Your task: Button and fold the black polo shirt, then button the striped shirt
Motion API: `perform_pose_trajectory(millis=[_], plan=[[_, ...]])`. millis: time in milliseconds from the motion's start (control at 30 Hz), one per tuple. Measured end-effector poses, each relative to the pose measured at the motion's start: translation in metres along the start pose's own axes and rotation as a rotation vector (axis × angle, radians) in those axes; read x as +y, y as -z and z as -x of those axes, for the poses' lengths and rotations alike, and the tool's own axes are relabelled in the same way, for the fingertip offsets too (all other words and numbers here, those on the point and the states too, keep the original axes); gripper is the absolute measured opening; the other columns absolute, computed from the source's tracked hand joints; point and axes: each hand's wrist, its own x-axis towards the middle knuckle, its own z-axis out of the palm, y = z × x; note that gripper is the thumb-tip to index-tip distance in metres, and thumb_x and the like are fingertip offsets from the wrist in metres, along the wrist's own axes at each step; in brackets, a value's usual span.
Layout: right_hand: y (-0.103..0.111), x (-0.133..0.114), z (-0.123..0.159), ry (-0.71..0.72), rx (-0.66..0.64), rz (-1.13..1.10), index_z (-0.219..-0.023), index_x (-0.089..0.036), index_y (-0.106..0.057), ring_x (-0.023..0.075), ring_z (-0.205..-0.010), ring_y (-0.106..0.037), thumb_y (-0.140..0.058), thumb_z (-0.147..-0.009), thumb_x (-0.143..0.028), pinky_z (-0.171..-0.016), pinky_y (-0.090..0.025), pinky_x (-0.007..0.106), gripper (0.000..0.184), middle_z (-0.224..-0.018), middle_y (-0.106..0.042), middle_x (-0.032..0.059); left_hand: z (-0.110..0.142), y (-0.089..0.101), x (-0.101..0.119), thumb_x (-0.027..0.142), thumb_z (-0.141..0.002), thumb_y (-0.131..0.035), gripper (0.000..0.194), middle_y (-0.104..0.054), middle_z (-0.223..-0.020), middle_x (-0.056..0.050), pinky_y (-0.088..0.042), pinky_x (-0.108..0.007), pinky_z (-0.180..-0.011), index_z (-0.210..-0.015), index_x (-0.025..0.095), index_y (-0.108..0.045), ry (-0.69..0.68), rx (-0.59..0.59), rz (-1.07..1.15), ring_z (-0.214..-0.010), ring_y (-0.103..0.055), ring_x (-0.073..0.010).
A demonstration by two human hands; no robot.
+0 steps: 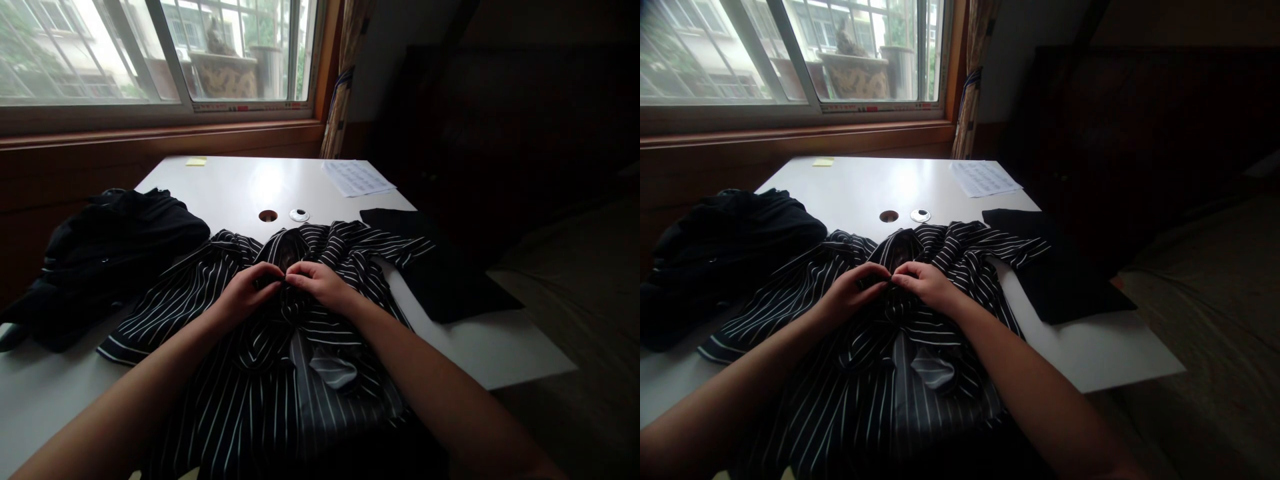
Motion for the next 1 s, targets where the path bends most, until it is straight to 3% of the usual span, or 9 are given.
perform_pose_trajectory(millis=[267,433,700,1000], plan=[[-0.006,-0.007,0.003,0.056,0.088,0.136,-0.097,-0.017,-0.068,0.0158,-0.082,-0.059,-0.064,-0.086,-0.045,-0.076,-0.045,0.027,0.03,-0.088,-0.067,0.0024,-0.003,0.004,0.0,0.032,-0.087,-0.061,0.016,-0.07,-0.094,-0.004,-0.052,-0.031,-0.085,-0.095,0.019,-0.065,0.08,-0.033,0.057,-0.09,-0.065,-0.0189],[-0.007,-0.01,0.004,0.08,0.128,0.23,-0.101,-0.018,-0.069,0.0172,-0.084,-0.06,-0.074,-0.077,-0.04,-0.076,-0.046,0.028,0.033,-0.093,-0.067,0.0037,-0.003,0.003,0.001,0.033,-0.086,-0.061,0.017,-0.068,-0.092,-0.003,-0.051,-0.029,-0.078,-0.094,0.019,-0.065,0.137,0.001,0.052,-0.086,-0.063,-0.0182],[-0.008,-0.009,0.003,0.1,0.173,0.23,-0.097,-0.017,-0.07,0.0174,-0.086,-0.063,-0.069,-0.078,-0.028,-0.08,-0.047,0.029,0.021,-0.094,-0.07,0.0037,-0.004,0.001,0.002,0.035,-0.083,-0.063,0.019,-0.068,-0.089,-0.003,-0.052,-0.027,-0.072,-0.091,0.018,-0.065,0.188,0.055,0.119,-0.08,-0.063,-0.0171],[-0.008,-0.009,0.001,0.122,0.166,0.258,-0.093,-0.018,-0.069,0.0183,-0.089,-0.061,-0.066,-0.076,-0.023,-0.084,-0.045,0.03,0.018,-0.093,-0.068,0.0029,-0.005,0.0,0.006,0.037,-0.083,-0.065,0.02,-0.072,-0.094,-0.005,-0.054,-0.032,-0.081,-0.091,0.018,-0.068,0.157,0.058,0.135,-0.087,-0.066,-0.0201]])
